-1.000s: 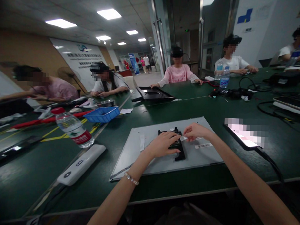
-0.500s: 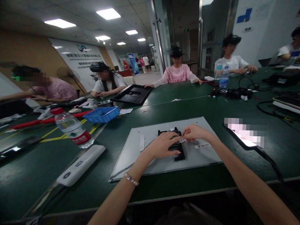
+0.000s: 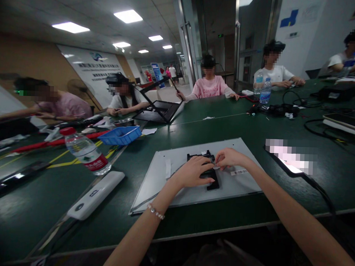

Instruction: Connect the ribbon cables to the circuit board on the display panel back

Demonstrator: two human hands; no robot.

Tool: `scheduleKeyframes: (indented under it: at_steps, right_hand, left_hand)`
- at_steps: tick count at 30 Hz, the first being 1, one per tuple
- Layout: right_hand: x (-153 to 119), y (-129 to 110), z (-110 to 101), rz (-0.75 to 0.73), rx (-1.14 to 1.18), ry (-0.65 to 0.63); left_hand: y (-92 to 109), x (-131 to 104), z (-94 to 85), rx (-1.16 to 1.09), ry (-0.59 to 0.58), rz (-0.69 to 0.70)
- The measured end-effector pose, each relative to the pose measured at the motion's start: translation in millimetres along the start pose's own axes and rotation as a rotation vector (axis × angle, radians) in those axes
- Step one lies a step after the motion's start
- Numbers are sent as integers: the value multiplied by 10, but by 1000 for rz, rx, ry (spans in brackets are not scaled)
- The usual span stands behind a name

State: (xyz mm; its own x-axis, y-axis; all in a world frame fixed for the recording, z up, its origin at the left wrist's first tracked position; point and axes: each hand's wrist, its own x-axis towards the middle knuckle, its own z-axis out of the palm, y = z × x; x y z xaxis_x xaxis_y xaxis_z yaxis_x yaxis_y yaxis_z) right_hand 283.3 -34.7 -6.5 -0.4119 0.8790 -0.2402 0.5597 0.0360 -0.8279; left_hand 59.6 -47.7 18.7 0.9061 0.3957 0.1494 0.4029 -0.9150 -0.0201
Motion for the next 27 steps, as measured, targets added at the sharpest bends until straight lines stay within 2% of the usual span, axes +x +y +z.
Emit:
scheduleKeyframes:
  at_steps: [7, 12, 16, 19, 21, 24, 27]
  right_hand:
    - [15, 12, -59, -142, -258, 72]
    - [13, -14, -23, -141, -227, 105]
    - [9, -65, 10, -153, -216, 216]
    - [15, -90, 34, -161, -213, 281]
    - [19, -94, 51, -150, -208, 308]
    - [21, -84, 62, -148, -217, 333]
    - [23, -60, 53, -185, -252, 367]
  left_hand:
    - [-2, 0, 4, -8, -4, -8]
    - [-1, 1, -7, 5, 1, -3]
    - [-70, -6, -61, 43, 15, -62]
    - [-234, -83, -121, 123, 87, -226]
    - [-404, -195, -151, 185, 127, -405]
    - [-712, -428, -162, 211, 107, -661]
    - [-989, -643, -144, 98, 70, -782]
